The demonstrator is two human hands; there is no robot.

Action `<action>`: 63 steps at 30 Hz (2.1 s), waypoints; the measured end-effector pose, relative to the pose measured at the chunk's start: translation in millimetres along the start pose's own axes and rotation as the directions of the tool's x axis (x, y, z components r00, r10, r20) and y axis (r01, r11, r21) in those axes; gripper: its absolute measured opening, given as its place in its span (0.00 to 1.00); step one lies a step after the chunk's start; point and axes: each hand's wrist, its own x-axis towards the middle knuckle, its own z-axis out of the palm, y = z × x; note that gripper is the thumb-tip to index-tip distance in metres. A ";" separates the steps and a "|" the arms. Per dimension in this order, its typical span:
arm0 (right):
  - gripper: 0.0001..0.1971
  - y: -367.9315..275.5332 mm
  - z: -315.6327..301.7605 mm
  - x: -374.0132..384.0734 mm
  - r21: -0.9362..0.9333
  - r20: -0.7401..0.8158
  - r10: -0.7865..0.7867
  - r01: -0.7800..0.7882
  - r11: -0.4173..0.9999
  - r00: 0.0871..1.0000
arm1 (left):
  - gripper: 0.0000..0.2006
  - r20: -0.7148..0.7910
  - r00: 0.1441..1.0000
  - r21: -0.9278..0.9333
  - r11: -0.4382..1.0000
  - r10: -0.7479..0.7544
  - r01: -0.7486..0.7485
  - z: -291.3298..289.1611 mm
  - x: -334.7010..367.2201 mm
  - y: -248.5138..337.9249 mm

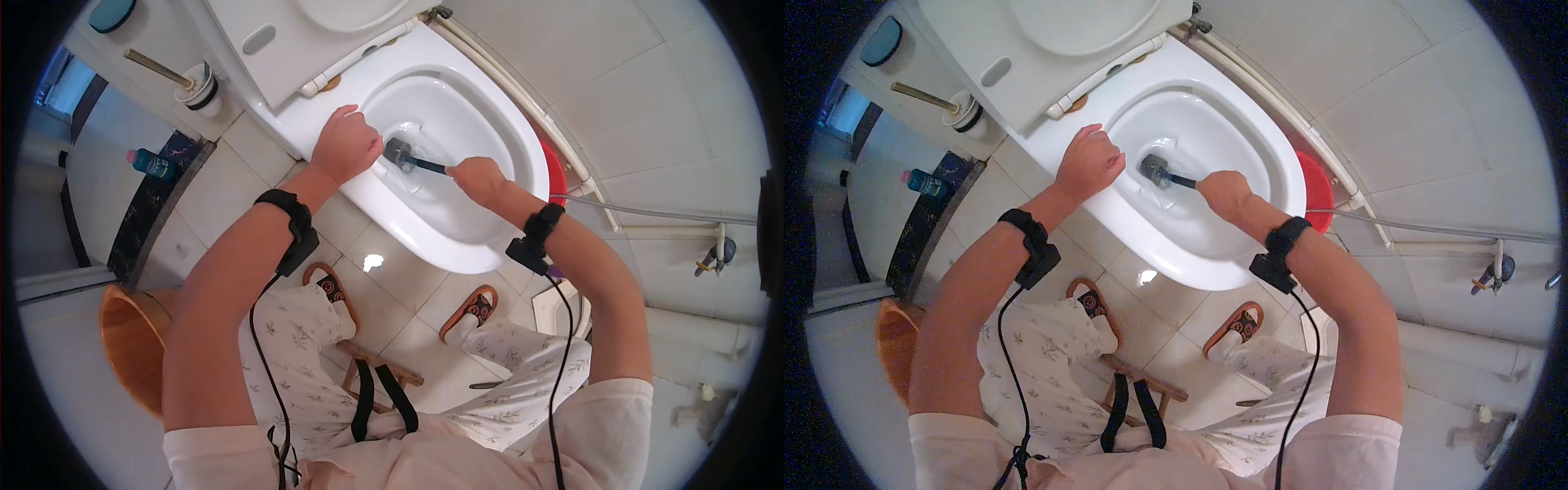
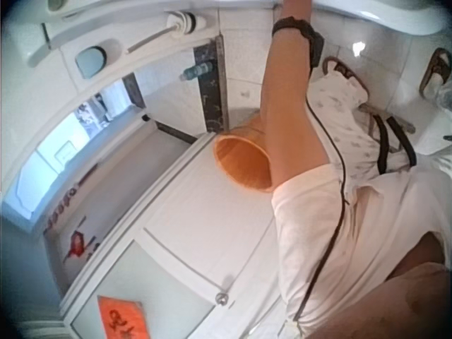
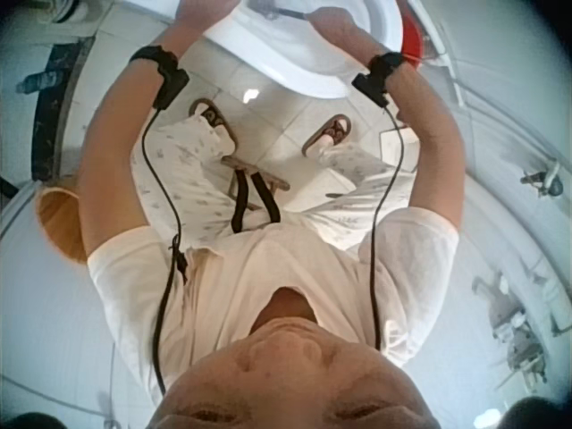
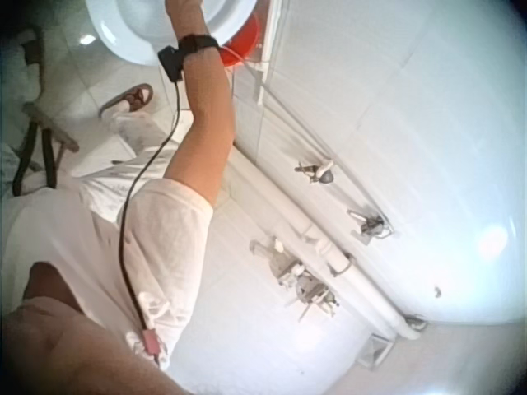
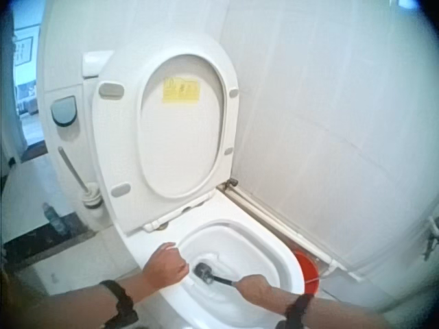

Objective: The person soaps and rinses a toilet seat cover by hand before scrubbing the inside of the toilet bowl with a brush.

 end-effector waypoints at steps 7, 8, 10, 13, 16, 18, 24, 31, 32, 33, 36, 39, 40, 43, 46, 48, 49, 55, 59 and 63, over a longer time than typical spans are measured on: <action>0.05 -5.4 18.3 10.4 -0.145 0.081 0.044 -0.032 0.989 0.996 | 0.11 0.007 1.000 0.018 1.000 -0.001 0.001 -1.1 -0.8 1.9; 0.06 -7.9 11.3 12.5 -0.136 0.083 0.042 -0.030 0.990 0.996 | 0.11 -0.001 1.000 0.026 1.000 0.000 0.000 0.4 -1.2 0.1; 0.07 -10.0 -1.2 3.9 -0.121 0.010 0.055 -0.053 0.991 0.998 | 0.11 0.005 1.000 -0.015 1.000 -0.023 0.023 4.6 -1.5 -3.9; 0.10 -11.0 -30.1 -20.0 -0.004 -0.014 0.080 -0.080 0.997 0.997 | 0.11 0.049 0.998 0.027 0.999 -0.037 0.035 -5.7 -2.7 -4.6; 0.12 13.3 -29.7 -31.1 0.158 -0.100 0.054 -0.038 0.987 0.994 | 0.11 0.030 0.999 0.012 0.999 -0.033 0.033 -1.0 -4.5 -7.4; 0.13 19.7 -16.3 -25.9 0.480 -0.131 0.102 -0.027 0.877 0.986 | 0.11 0.025 0.999 -0.009 1.000 -0.028 0.028 -0.5 -2.4 -3.6; 0.11 6.8 -4.7 -3.9 0.279 -0.038 0.092 -0.078 0.957 0.995 | 0.11 0.024 0.999 -0.025 0.999 -0.022 0.022 -1.5 -1.1 -1.3; 0.09 26.6 42.9 15.3 0.381 -0.127 0.122 -0.065 0.922 0.984 | 0.11 0.015 1.000 0.000 1.000 0.018 -0.018 -3.5 4.3 5.3; 0.09 23.8 24.8 15.7 0.400 -0.123 0.163 -0.101 0.911 0.979 | 0.11 0.019 1.000 0.006 1.000 0.014 -0.014 -3.0 1.5 3.2; 0.10 25.1 27.9 22.2 0.396 -0.110 0.146 -0.091 0.914 0.983 | 0.11 0.004 1.000 -0.005 1.000 0.011 -0.011 -2.1 -0.1 1.8; 0.11 35.4 22.3 25.6 0.432 -0.054 0.103 -0.070 0.899 0.993 | 0.11 0.006 1.000 -0.021 1.000 -0.006 0.006 -0.3 -0.8 -1.2; 0.11 54.6 3.0 2.3 0.487 0.014 0.089 -0.084 0.869 0.996 | 0.11 0.028 0.999 -0.025 0.999 -0.024 0.024 -2.8 -1.2 -2.3; 0.11 57.1 -3.4 -6.0 0.499 0.043 0.110 -0.116 0.859 0.993 | 0.12 0.027 0.999 -0.029 0.999 -0.022 0.023 -4.0 -0.6 -1.7; 0.10 38.2 -3.7 -18.5 0.364 -0.141 0.065 -0.009 0.931 0.988 | 0.12 0.030 1.000 -0.015 1.000 -0.008 0.009 -2.0 -2.9 -5.5; 0.12 34.6 -14.1 -29.8 0.279 -0.235 -0.009 0.076 0.957 0.972 | 0.12 0.021 0.999 -0.030 0.999 -0.025 0.026 -3.0 -1.9 -3.7; 0.15 37.4 -14.5 -39.4 0.079 -0.087 -0.015 0.022 0.997 0.996 | 0.11 0.019 1.000 -0.023 0.999 -0.022 0.022 -5.9 0.1 -1.9; 0.15 34.6 -9.1 -37.0 0.081 -0.083 -0.021 0.028 0.996 0.996 | 0.12 0.015 1.000 -0.015 1.000 -0.012 0.013 -7.6 0.2 -0.8; 0.11 16.7 1.1 -5.4 0.020 0.025 -0.044 0.044 0.999 0.999 | 0.12 -0.003 1.000 -0.023 1.000 -0.005 0.004 -2.3 0.2 -2.3; 0.11 -5.6 21.9 10.6 -0.037 0.163 0.050 -0.044 0.998 0.985 | 0.12 0.019 1.000 -0.027 1.000 -0.010 0.011 -1.9 -0.9 0.0; 0.11 -0.5 26.5 10.6 -0.036 0.180 0.061 -0.056 0.998 0.982 | 0.12 -0.023 0.999 -0.011 1.000 0.024 -0.024 -3.4 -0.9 -1.9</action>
